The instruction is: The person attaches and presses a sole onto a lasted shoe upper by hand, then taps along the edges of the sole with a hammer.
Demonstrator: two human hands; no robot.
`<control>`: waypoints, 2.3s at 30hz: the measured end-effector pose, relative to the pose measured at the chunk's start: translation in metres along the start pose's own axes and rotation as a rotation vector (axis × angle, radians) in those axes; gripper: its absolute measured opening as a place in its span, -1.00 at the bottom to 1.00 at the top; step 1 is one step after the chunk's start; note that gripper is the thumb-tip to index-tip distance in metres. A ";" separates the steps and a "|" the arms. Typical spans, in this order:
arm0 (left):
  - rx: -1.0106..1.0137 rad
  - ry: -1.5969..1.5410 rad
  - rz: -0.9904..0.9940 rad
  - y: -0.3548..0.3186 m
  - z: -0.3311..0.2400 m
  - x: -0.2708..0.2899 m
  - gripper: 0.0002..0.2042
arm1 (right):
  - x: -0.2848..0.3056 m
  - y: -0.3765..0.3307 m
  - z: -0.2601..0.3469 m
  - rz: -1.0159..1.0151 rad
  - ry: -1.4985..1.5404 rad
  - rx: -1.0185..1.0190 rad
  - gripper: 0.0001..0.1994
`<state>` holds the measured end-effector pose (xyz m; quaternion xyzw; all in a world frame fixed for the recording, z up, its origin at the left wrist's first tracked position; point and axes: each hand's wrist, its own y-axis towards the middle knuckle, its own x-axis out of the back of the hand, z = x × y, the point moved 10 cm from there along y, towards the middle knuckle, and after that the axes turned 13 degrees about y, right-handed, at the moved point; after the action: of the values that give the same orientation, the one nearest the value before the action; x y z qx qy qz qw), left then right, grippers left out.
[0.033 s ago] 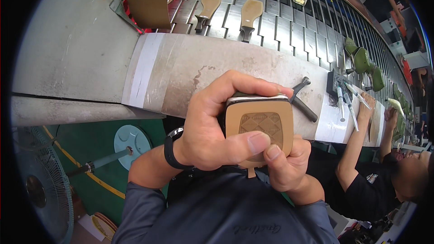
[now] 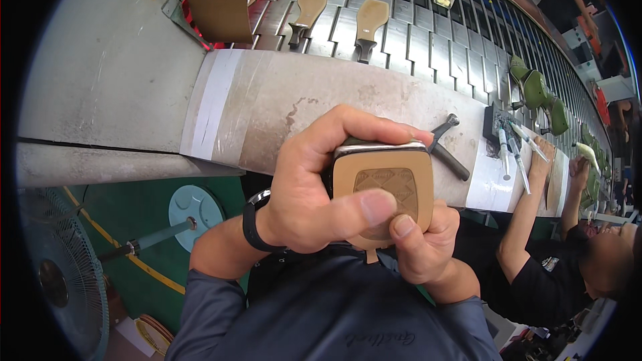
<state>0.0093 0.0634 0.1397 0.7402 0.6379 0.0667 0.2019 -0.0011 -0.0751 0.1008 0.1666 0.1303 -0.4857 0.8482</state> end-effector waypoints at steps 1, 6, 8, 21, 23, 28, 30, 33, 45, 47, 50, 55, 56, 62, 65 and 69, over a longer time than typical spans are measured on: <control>0.152 -0.059 -0.070 0.000 0.005 0.003 -0.46 | 0.001 -0.001 -0.002 -0.007 -0.007 -0.010 -0.65; 0.314 -0.141 -0.147 -0.004 0.013 0.010 -0.55 | 0.000 -0.004 -0.005 0.007 -0.028 -0.029 -0.65; 0.089 0.027 0.002 0.002 0.005 0.006 -0.51 | 0.000 0.000 -0.005 0.019 0.000 -0.041 -0.67; 0.074 -0.033 0.181 0.019 0.010 0.001 -0.30 | 0.010 0.007 -0.011 -0.032 0.243 -0.182 -0.62; 0.013 0.095 0.167 0.020 0.008 0.005 -0.33 | 0.009 0.007 -0.013 -0.021 0.242 -0.190 -0.62; 0.103 0.113 0.139 0.027 0.009 0.006 -0.32 | 0.007 0.009 -0.005 -0.043 0.129 -0.139 -0.61; 0.204 0.040 0.140 0.035 0.021 0.009 -0.28 | 0.010 0.015 -0.009 -0.069 0.202 -0.178 -0.60; 0.178 -0.151 0.187 0.054 0.032 0.013 -0.29 | 0.020 0.029 -0.011 -0.090 0.238 -0.204 -0.57; -0.097 0.316 0.165 0.063 0.017 0.038 -0.48 | 0.030 0.048 -0.018 -0.144 0.196 -0.236 -0.48; -0.114 0.318 0.189 0.064 0.018 0.040 -0.49 | 0.030 0.050 -0.017 -0.155 0.140 -0.218 -0.51; -0.135 0.319 0.225 0.062 0.019 0.042 -0.50 | 0.027 0.055 -0.015 -0.140 0.116 -0.162 -0.53; -0.068 0.179 0.278 0.057 0.019 0.037 -0.47 | 0.028 0.058 -0.011 -0.166 0.058 -0.146 -0.56; -0.071 0.182 0.279 0.055 0.016 0.036 -0.47 | 0.026 0.058 -0.010 -0.164 0.059 -0.142 -0.56; -0.103 0.325 0.259 0.040 0.007 0.050 -0.41 | -0.004 0.040 -0.004 -0.112 0.014 -0.148 -0.52; -0.065 0.378 0.164 0.015 -0.010 0.052 -0.40 | -0.022 0.025 -0.002 -0.037 -0.165 -0.058 -0.50; -0.141 0.373 0.009 -0.018 -0.024 0.063 -0.58 | -0.037 0.016 -0.010 0.068 -0.243 -0.028 -0.58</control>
<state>-0.0044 0.1315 0.1451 0.7018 0.6547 0.2481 0.1315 -0.0062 -0.0346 0.1081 0.0992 0.0278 -0.4715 0.8758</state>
